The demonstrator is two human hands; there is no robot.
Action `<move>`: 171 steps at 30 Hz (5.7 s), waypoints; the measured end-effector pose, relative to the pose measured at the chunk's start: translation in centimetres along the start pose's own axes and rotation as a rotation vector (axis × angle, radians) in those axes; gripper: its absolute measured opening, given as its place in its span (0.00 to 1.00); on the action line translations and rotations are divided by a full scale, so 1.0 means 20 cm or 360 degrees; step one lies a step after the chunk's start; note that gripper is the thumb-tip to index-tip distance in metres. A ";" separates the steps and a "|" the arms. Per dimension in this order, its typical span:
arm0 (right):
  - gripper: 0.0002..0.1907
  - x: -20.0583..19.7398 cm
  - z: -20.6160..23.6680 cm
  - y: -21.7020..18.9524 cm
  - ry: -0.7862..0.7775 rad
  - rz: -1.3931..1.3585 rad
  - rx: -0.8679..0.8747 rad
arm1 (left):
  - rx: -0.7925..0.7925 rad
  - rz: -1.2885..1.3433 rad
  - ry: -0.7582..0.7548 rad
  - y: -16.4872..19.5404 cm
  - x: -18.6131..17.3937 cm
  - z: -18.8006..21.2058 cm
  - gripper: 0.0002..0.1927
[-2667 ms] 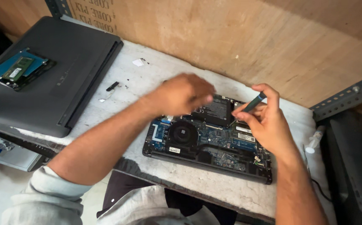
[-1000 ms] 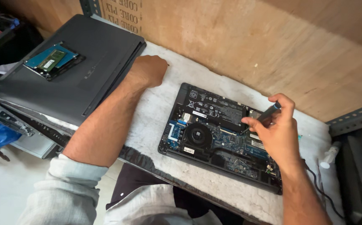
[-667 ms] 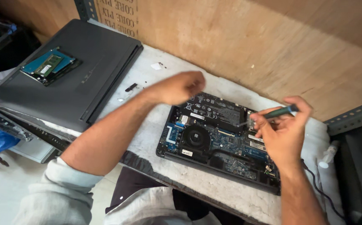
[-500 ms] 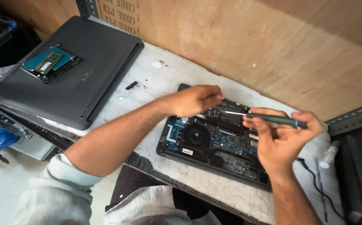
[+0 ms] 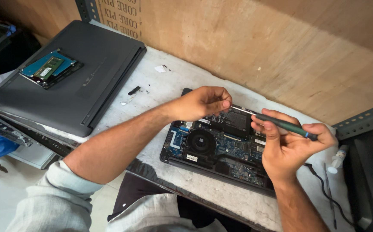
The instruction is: The person works on a partially disassembled laptop on a repair bench, first unplugging a cable from the motherboard, then lifting out the battery pack and setting it aside, and finally using a screwdriver to unscrew components from the board. A hard drive and other removed parts rest on a closed laptop lid nearby.
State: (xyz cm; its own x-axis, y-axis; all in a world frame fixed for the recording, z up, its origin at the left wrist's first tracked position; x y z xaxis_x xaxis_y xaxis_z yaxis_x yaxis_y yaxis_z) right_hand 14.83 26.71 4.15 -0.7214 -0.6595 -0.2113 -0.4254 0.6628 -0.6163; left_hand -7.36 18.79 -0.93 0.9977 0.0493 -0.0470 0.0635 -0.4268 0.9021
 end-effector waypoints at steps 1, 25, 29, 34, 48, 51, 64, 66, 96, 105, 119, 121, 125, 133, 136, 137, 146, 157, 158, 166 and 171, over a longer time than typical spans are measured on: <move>0.25 0.00 0.00 0.00 -0.0004 0.0003 -0.0011 | 0.0005 -0.0021 0.0011 0.00 0.00 0.00 0.12; 0.28 -0.08 0.04 0.11 0.0323 -0.0316 0.0077 | 0.0181 0.0228 0.0114 0.12 -0.03 0.02 0.13; 0.27 -0.10 0.02 0.12 0.0315 -0.0351 0.0105 | -0.0112 -0.0223 0.0326 0.15 -0.21 0.02 0.19; 0.27 -0.12 -0.09 0.12 0.0264 -0.0253 0.0209 | -0.0301 -0.1353 0.0499 0.07 -0.40 0.11 0.13; 0.33 0.16 -0.58 0.42 -0.0462 -0.0274 0.0536 | -0.0504 -0.1338 0.0289 -0.18 -0.61 0.11 0.23; 0.30 0.29 -0.67 0.53 -0.0600 -0.0165 0.0503 | -0.0527 -0.1453 0.0253 -0.19 -0.64 0.08 0.28; 0.33 0.50 -0.95 0.72 -0.0852 -0.0135 0.0391 | -0.0684 -0.1490 0.0353 -0.16 -0.72 -0.04 0.22; 0.33 0.51 -0.98 0.75 -0.0886 -0.0130 0.0367 | -0.0730 -0.1496 0.0321 -0.15 -0.74 -0.06 0.22; 0.31 0.65 -1.01 1.08 -0.1075 -0.0051 0.0262 | -0.0983 -0.1419 0.0250 -0.11 -0.82 -0.20 0.28; 0.31 0.66 -1.02 1.07 -0.1074 0.0006 0.0201 | -0.1010 -0.1441 0.0239 -0.11 -0.81 -0.20 0.28; 0.29 0.68 -1.04 1.04 -0.1056 0.0139 0.0118 | -0.0997 -0.1445 0.0246 -0.09 -0.82 -0.22 0.27; 0.30 0.69 -1.04 1.03 -0.0994 0.0233 0.0016 | -0.0991 -0.1434 0.0251 -0.09 -0.82 -0.22 0.27; 0.31 0.71 -1.03 1.00 -0.0885 0.0378 -0.0171 | -0.0984 -0.1454 0.0234 -0.11 -0.82 -0.20 0.26; 0.29 0.71 -0.99 1.03 -0.1075 0.0012 0.0226 | -0.0903 -0.1462 0.0256 -0.13 -0.83 -0.18 0.27; 0.29 0.71 -0.97 1.06 -0.1004 0.0121 0.0163 | -0.0926 -0.1453 0.0244 -0.12 -0.83 -0.17 0.26; 0.29 0.72 -0.96 1.06 -0.0961 0.0183 0.0125 | -0.0940 -0.1444 0.0243 -0.12 -0.83 -0.17 0.26; 0.27 0.71 -0.97 1.02 -0.1095 -0.0049 -0.0014 | -0.0948 -0.1424 0.0242 -0.10 -0.82 -0.20 0.26; 0.30 0.70 -0.94 1.07 -0.1263 0.0037 0.0075 | -0.0996 -0.1395 0.0246 -0.10 -0.83 -0.19 0.28; 0.29 0.70 -0.94 1.06 -0.1295 0.0053 0.0071 | -0.0989 -0.1398 0.0255 -0.10 -0.83 -0.19 0.27; 0.32 0.74 -0.97 1.05 -0.1204 0.0033 0.0309 | -0.0882 -0.1428 0.0285 -0.12 -0.83 -0.19 0.28; 0.36 0.76 -0.97 1.02 -0.1004 0.0441 0.0208 | -0.0981 -0.1455 0.0221 -0.14 -0.83 -0.17 0.25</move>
State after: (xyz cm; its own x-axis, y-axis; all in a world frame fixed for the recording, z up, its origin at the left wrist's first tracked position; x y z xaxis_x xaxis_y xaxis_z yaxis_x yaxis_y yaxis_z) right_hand -15.42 37.16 3.08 -0.3222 -0.5783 -0.7495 -0.1738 0.8144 -0.5537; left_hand -24.20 22.24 -1.29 0.5676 0.2334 -0.7896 0.7122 0.3420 0.6130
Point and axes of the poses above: each hand's wrist, its own z-axis away from the middle knuckle, its own x-axis out of the palm, y = z × x, the point moved 3 cm from there along -z, towards the middle knuckle, and after that the axes turned 3 degrees about x, right-handed, at the moved point
